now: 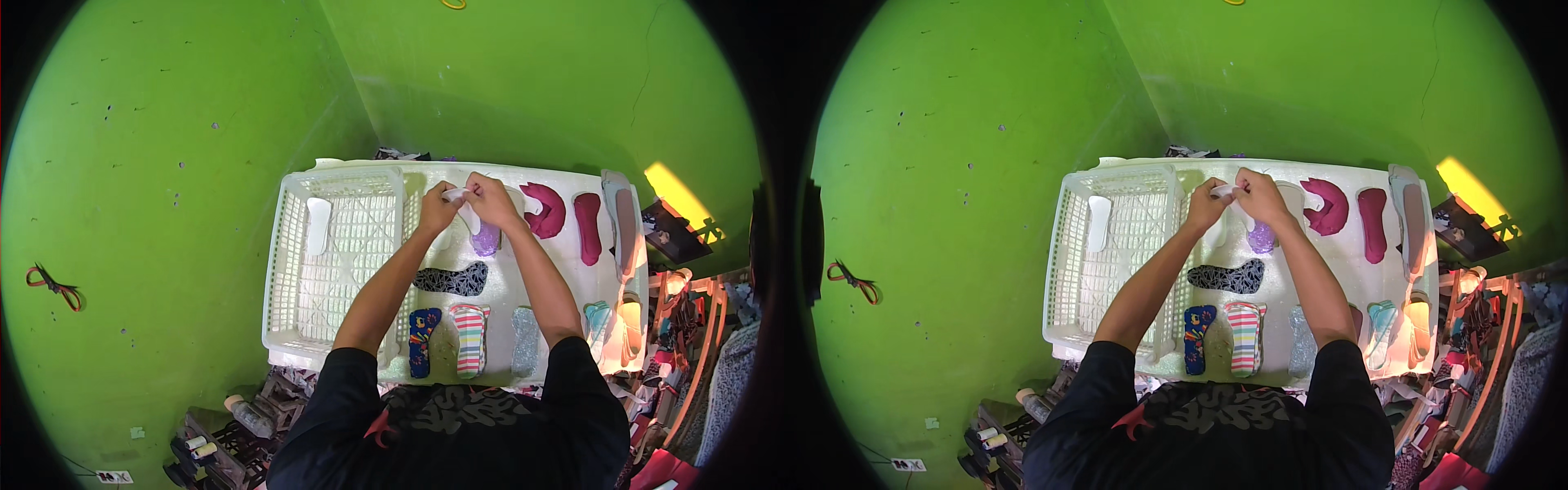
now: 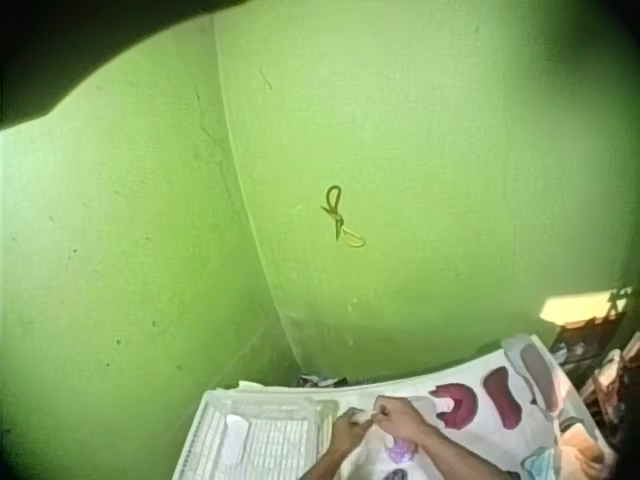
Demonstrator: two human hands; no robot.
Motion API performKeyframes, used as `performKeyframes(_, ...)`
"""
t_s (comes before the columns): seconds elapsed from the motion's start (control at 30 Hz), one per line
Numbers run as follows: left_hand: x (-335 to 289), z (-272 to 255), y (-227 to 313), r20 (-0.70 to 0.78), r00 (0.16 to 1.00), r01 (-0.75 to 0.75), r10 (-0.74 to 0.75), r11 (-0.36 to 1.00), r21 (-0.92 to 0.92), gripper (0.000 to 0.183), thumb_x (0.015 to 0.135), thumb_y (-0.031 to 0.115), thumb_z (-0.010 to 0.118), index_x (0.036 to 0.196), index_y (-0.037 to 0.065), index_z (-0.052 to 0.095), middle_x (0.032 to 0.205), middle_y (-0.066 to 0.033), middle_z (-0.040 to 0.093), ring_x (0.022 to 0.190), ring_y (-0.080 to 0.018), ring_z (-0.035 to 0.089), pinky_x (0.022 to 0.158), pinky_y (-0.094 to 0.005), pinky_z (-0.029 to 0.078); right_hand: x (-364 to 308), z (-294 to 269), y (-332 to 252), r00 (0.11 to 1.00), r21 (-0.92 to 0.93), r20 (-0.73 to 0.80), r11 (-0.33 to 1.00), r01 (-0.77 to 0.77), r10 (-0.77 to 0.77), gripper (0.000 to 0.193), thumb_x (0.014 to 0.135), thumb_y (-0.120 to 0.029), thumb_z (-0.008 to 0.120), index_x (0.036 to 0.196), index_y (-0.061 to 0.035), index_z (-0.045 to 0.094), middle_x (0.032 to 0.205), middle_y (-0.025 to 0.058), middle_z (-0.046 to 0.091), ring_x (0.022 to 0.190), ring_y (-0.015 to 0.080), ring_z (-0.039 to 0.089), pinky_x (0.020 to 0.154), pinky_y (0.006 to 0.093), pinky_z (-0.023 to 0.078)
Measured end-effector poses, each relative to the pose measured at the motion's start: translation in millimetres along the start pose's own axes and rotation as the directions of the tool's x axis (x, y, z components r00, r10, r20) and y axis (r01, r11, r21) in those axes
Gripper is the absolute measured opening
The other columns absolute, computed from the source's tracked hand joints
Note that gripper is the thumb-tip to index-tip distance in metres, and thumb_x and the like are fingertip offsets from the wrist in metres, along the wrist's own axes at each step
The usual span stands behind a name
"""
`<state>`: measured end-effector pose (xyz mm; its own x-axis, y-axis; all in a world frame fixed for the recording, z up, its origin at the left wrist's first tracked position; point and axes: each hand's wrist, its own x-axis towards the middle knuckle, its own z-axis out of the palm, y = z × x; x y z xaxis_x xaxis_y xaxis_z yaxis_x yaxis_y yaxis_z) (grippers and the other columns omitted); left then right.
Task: Organize various shoe insoles on a table and place them into a white plastic basket.
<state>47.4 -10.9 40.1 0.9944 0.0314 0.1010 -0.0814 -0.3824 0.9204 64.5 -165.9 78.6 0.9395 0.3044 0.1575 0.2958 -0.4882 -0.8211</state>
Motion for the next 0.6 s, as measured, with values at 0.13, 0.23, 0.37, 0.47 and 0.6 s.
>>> performKeyframes(0.13,-14,-13,30,0.114,0.993,0.07,-0.029,0.927,-0.369,0.027,0.079,0.009,0.069,0.102,0.002,0.057,0.085,-0.009,0.065,0.077,-0.0147,0.061,0.07,-0.0287,0.049,-11,-23,-26,0.996,0.093,-0.066,0.994,0.06,-0.054,0.011,0.08,-0.007,0.065,0.083,-0.001,0.055,0.071,0.0071,0.057,0.062,0.0153,0.055,0.059,0.0303,0.046)
performKeyframes(0.23,-34,-29,59,0.217,0.974,0.157,-0.064,0.883,-0.443,0.041,0.081,0.004,0.066,0.117,0.004,0.045,0.094,-0.012,0.063,0.085,-0.0159,0.061,0.074,-0.0291,0.048,-22,-42,-57,0.991,0.283,-0.125,0.959,0.002,0.035,0.009,0.083,-0.005,0.064,0.085,0.0002,0.056,0.074,0.0031,0.056,0.064,0.0097,0.055,0.057,0.024,0.044)
performKeyframes(0.37,-67,-62,90,0.295,0.955,0.197,-0.035,0.818,-0.541,0.048,0.08,0.001,0.065,0.121,0.006,0.041,0.096,-0.0117,0.061,0.088,-0.0169,0.06,0.075,-0.0292,0.048,-27,-51,-84,0.977,0.282,-0.212,0.958,0.057,0.005,0.01,0.082,-0.003,0.064,0.088,-0.0007,0.057,0.075,0.0029,0.056,0.067,0.0095,0.056,0.058,0.0237,0.045)
performKeyframes(0.47,-94,-89,103,0.259,0.966,0.15,-0.013,0.843,-0.516,0.054,0.078,-0.002,0.065,0.124,0.009,0.037,0.094,-0.0105,0.058,0.089,-0.0169,0.06,0.075,-0.0292,0.048,-29,-47,-109,0.962,0.319,-0.269,0.938,0.134,-0.045,0.013,0.081,0.0,0.063,0.091,-0.0013,0.056,0.075,0.0025,0.055,0.067,0.0092,0.056,0.058,0.0237,0.044)
performKeyframes(0.6,-123,-126,104,0.267,0.96,0.052,0.082,0.887,-0.458,0.035,0.079,-0.001,0.065,0.11,0.006,0.051,0.099,-0.0062,0.058,0.091,-0.0157,0.058,0.081,-0.0308,0.047,-22,-32,-128,0.921,0.276,-0.348,0.92,0.278,-0.174,0.017,0.079,0.003,0.062,0.094,-0.0018,0.055,0.076,0.0029,0.056,0.067,0.0091,0.055,0.059,0.0235,0.044)
